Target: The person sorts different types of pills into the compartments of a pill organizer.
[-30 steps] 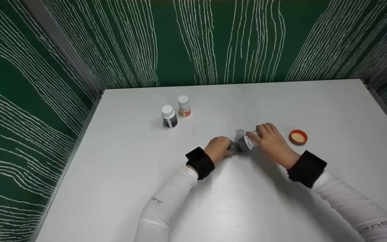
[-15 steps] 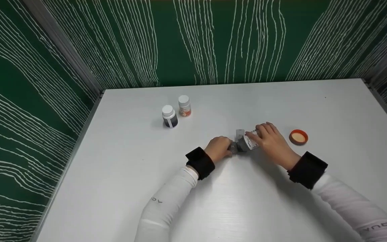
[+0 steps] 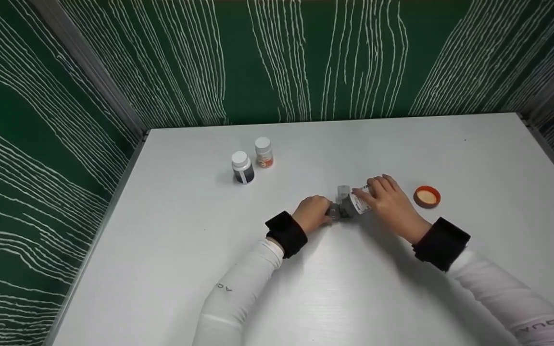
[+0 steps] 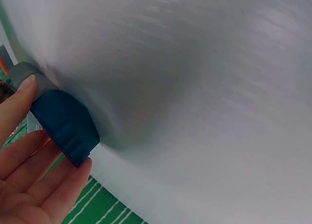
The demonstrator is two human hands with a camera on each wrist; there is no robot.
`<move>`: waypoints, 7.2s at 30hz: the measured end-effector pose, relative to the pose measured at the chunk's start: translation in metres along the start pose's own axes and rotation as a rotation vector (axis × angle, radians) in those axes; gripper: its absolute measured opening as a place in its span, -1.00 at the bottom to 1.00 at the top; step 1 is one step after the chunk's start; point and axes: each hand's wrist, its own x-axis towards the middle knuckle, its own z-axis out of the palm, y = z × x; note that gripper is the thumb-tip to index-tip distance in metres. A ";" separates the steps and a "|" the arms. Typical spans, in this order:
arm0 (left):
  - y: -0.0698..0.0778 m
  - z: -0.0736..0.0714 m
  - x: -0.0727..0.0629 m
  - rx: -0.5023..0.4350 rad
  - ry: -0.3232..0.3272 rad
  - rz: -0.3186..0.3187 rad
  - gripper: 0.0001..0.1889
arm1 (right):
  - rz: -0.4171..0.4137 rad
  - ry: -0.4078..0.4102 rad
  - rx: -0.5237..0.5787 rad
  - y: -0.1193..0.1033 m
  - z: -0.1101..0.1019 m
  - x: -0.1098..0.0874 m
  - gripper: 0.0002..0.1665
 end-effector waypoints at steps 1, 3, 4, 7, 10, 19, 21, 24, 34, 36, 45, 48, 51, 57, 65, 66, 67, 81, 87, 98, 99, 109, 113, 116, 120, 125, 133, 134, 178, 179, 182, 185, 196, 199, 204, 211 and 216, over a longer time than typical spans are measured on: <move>0.000 0.000 0.000 -0.001 -0.001 0.001 -0.84 | 0.003 -0.001 0.000 0.000 0.000 0.000 -0.44; 0.000 -0.001 -0.001 0.001 -0.004 0.009 -0.83 | 0.003 -0.002 0.001 0.001 0.000 0.000 -0.44; 0.000 -0.001 -0.001 0.004 -0.004 0.010 -0.82 | 0.002 0.000 0.002 0.001 0.001 -0.001 -0.44; 0.001 -0.001 -0.002 0.004 -0.008 0.007 -0.80 | -0.003 0.010 0.006 0.002 0.002 -0.001 -0.43; 0.002 -0.002 -0.002 0.006 -0.007 -0.001 -0.78 | -0.008 0.018 0.010 0.002 0.002 0.000 -0.43; 0.003 -0.001 -0.001 0.002 -0.013 -0.014 -0.76 | 0.003 -0.009 0.011 0.000 0.001 0.002 -0.46; 0.003 -0.001 -0.001 0.002 -0.015 -0.019 -0.78 | 0.005 -0.018 0.010 0.000 0.001 0.002 -0.46; 0.003 -0.001 0.000 0.015 -0.014 -0.018 -0.79 | 0.000 -0.030 0.004 -0.001 0.001 0.003 -0.46; 0.001 -0.002 -0.002 0.009 0.003 0.008 -0.81 | -0.007 -0.015 -0.014 -0.002 0.000 0.004 -0.46; 0.001 -0.003 -0.002 0.016 0.004 0.018 -0.78 | -0.004 -0.008 -0.018 -0.001 0.000 0.004 -0.46; 0.001 -0.002 -0.001 0.022 0.006 0.007 -0.76 | 0.005 -0.002 0.005 -0.002 0.000 0.002 -0.48; 0.001 -0.002 -0.001 0.022 0.012 0.015 -0.78 | 0.004 -0.010 0.004 -0.002 0.000 0.002 -0.48; 0.001 -0.002 -0.001 0.024 0.014 0.014 -0.79 | 0.010 -0.022 0.002 -0.002 0.000 0.002 -0.47; 0.001 -0.001 -0.001 0.034 0.010 0.017 -0.79 | 0.013 -0.021 -0.005 -0.001 0.001 0.002 -0.47; 0.000 -0.001 -0.001 0.014 -0.003 0.009 -0.77 | 0.014 -0.023 -0.007 -0.003 0.002 0.002 -0.46; 0.000 -0.001 -0.001 0.013 -0.003 0.012 -0.77 | 0.013 -0.024 -0.005 -0.003 0.002 0.002 -0.46; 0.000 -0.001 -0.001 0.010 -0.003 0.013 -0.77 | 0.011 -0.024 -0.003 -0.003 0.002 0.002 -0.47; -0.001 0.000 0.000 0.004 -0.001 0.011 -0.82 | -0.002 -0.024 -0.013 -0.004 0.001 0.004 -0.46; 0.000 0.000 0.000 0.000 0.008 0.017 -0.80 | -0.012 -0.025 -0.034 -0.004 0.001 0.005 -0.50; 0.004 -0.003 -0.001 0.041 0.004 -0.001 -0.78 | -0.007 0.022 -0.032 -0.001 0.002 0.002 -0.46; 0.004 -0.003 -0.001 0.044 0.005 -0.001 -0.77 | 0.005 0.019 -0.025 0.000 0.003 0.000 -0.46; 0.003 -0.001 -0.001 0.053 0.025 0.024 -0.73 | 0.330 -0.105 0.433 0.006 0.000 -0.019 -0.22; 0.001 0.001 -0.001 0.051 0.022 0.022 -0.69 | 0.506 -0.118 0.769 0.001 -0.004 -0.021 -0.26; -0.001 0.001 -0.001 0.040 0.013 0.020 -0.68 | 0.592 -0.104 0.935 -0.006 -0.009 -0.021 -0.26; -0.002 0.001 -0.002 0.023 0.021 0.031 -0.68 | 0.645 -0.080 1.060 -0.018 -0.013 -0.019 -0.20; -0.004 -0.001 -0.006 -0.045 0.037 0.037 -0.52 | 0.666 -0.100 1.143 -0.034 -0.014 -0.018 -0.19; -0.011 -0.018 -0.029 -0.210 0.070 0.036 -0.42 | 0.591 -0.174 1.178 -0.057 -0.015 -0.004 -0.23; -0.012 -0.019 -0.034 -0.227 0.085 0.042 -0.45 | 0.582 -0.181 1.185 -0.060 -0.016 -0.002 -0.24; 0.024 0.007 -0.047 -0.687 0.190 -0.005 -0.34 | 0.697 -0.673 0.339 0.083 -0.036 -0.054 -0.25; 0.024 0.007 -0.047 -0.693 0.183 -0.010 -0.34 | 0.699 -0.682 0.346 0.086 -0.034 -0.055 -0.26; 0.024 0.008 -0.047 -0.700 0.185 -0.012 -0.34 | 0.689 -0.679 0.358 0.089 -0.030 -0.055 -0.31; 0.024 0.009 -0.047 -0.697 0.196 -0.007 -0.35 | 0.674 -0.638 0.366 0.090 -0.028 -0.054 -0.38; 0.024 0.010 -0.047 -0.685 0.211 0.010 -0.35 | 0.657 -0.224 0.842 0.042 -0.034 -0.012 -0.40; 0.024 0.009 -0.047 -0.694 0.207 0.005 -0.34 | 0.630 -0.124 1.036 0.019 -0.041 0.001 -0.38; 0.024 0.007 -0.047 -0.710 0.186 0.009 -0.33 | 0.621 -0.025 1.267 -0.015 -0.046 0.011 -0.39; 0.022 0.007 -0.049 -0.740 0.154 0.030 -0.33 | 0.602 -0.038 1.342 -0.034 -0.034 0.007 -0.48; 0.022 0.006 -0.050 -0.730 0.142 0.035 -0.32 | 0.595 -0.104 1.376 -0.037 -0.027 0.003 -0.43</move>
